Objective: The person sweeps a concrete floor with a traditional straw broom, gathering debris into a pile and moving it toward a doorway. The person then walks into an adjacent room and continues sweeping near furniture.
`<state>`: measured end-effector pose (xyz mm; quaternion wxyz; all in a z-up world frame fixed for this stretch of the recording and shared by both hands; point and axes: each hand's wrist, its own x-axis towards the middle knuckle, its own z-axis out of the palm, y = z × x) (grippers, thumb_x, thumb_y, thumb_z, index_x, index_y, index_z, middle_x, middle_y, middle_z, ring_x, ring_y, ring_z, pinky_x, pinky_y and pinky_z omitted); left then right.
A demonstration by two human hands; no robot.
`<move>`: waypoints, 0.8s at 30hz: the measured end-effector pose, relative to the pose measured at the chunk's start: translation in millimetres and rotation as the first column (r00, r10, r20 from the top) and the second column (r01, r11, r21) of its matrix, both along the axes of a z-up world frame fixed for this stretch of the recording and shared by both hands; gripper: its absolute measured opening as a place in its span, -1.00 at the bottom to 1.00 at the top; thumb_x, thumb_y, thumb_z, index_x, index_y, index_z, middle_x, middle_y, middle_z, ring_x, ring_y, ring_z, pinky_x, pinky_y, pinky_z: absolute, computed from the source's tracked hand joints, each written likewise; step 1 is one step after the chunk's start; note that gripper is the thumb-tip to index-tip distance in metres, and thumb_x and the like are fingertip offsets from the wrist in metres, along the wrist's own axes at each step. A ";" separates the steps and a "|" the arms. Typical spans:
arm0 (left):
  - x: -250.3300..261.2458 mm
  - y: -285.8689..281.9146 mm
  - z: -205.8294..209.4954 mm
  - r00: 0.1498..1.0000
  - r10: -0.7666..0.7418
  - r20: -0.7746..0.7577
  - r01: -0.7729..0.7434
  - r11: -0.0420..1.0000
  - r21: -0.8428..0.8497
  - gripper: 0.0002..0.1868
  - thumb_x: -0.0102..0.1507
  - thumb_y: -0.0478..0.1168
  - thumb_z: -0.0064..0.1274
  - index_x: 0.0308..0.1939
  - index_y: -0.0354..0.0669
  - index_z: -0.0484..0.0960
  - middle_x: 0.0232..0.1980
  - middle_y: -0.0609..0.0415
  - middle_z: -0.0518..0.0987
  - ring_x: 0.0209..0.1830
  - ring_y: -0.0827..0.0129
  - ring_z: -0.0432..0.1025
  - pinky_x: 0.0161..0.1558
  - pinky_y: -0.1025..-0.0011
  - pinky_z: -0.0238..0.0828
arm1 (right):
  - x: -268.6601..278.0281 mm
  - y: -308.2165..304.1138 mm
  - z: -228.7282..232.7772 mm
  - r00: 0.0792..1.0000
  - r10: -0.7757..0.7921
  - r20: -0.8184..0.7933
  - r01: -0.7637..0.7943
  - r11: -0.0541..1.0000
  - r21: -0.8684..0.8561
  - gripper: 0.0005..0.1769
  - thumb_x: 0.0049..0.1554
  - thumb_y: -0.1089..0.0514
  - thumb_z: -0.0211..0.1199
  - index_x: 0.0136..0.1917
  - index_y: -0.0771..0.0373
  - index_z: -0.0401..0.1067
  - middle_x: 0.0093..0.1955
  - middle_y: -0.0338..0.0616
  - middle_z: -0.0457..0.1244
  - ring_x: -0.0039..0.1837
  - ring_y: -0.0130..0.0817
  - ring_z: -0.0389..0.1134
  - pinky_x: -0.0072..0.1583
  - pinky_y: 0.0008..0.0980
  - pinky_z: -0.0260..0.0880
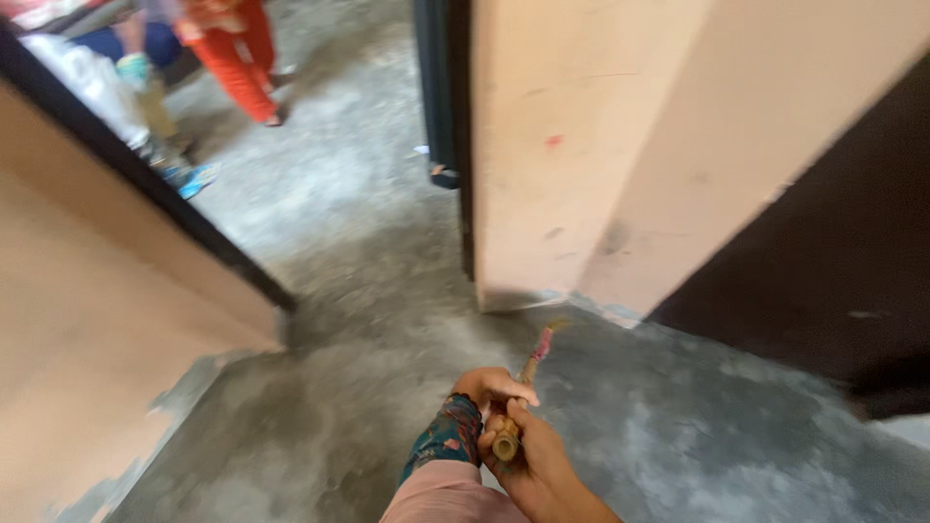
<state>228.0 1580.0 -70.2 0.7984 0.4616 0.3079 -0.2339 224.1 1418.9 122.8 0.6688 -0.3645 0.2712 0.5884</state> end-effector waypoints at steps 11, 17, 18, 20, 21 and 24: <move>170.9 -174.9 -38.8 0.978 0.204 -0.045 -0.209 0.947 -0.244 -0.67 0.28 -0.36 0.20 -0.01 -0.56 0.47 -0.24 -0.28 0.60 -0.35 0.03 0.60 -0.32 0.08 0.65 | 138.8 -115.9 -84.8 0.963 -0.269 0.028 0.270 0.958 -0.099 -0.75 0.32 0.02 0.02 0.01 0.26 0.32 -0.30 -0.20 0.18 -0.33 -0.39 0.19 -0.29 -0.40 0.28; 229.5 -239.7 -99.7 0.968 0.224 -0.112 -0.238 0.962 -0.131 -0.59 0.34 -0.28 0.20 0.05 -0.61 0.40 -0.30 -0.22 0.55 -0.41 0.10 0.55 -0.44 0.04 0.59 | 176.8 -155.2 -159.8 0.971 -0.237 0.017 0.236 0.955 -0.180 -0.72 0.32 0.00 0.03 -0.01 0.27 0.33 -0.31 -0.20 0.19 -0.34 -0.40 0.19 -0.30 -0.40 0.27; 233.7 -243.3 -106.1 0.970 0.218 -0.105 -0.228 0.969 -0.093 -0.59 0.35 -0.27 0.19 0.04 -0.60 0.40 -0.30 -0.23 0.56 -0.40 0.09 0.56 -0.43 0.04 0.61 | 181.8 -159.1 -172.8 0.974 -0.225 0.015 0.224 0.957 -0.186 -0.72 0.32 0.00 0.04 -0.01 0.27 0.34 -0.31 -0.20 0.19 -0.34 -0.40 0.19 -0.30 -0.41 0.27; 233.7 -248.0 -117.2 0.976 0.208 -0.063 -0.213 0.974 -0.077 -0.60 0.36 -0.26 0.19 0.02 -0.61 0.42 -0.31 -0.24 0.57 -0.40 0.05 0.58 -0.46 0.04 0.59 | 188.3 -166.8 -196.2 0.980 -0.198 0.017 0.197 0.958 -0.208 -0.71 0.32 -0.01 0.04 -0.02 0.28 0.34 -0.31 -0.20 0.19 -0.35 -0.40 0.19 -0.30 -0.41 0.26; 230.9 -244.3 -122.9 0.978 0.206 -0.026 -0.208 0.973 -0.099 -0.61 0.36 -0.26 0.20 0.01 -0.62 0.45 -0.32 -0.26 0.59 -0.41 0.03 0.58 -0.50 0.04 0.55 | 192.9 -169.9 -205.4 0.982 -0.189 0.020 0.188 0.955 -0.228 -0.71 0.32 -0.01 0.04 -0.03 0.28 0.34 -0.31 -0.20 0.19 -0.35 -0.41 0.19 -0.31 -0.41 0.26; 223.8 -232.0 -137.3 0.963 0.268 0.010 -0.264 0.955 -0.135 -0.67 0.34 -0.30 0.21 0.00 -0.56 0.48 -0.32 -0.22 0.58 -0.39 -0.01 0.58 -0.44 -0.05 0.60 | 205.2 -164.3 -222.4 0.989 -0.147 0.002 0.143 0.960 -0.242 -0.69 0.32 -0.02 0.05 -0.04 0.28 0.35 -0.32 -0.20 0.19 -0.35 -0.41 0.18 -0.31 -0.41 0.25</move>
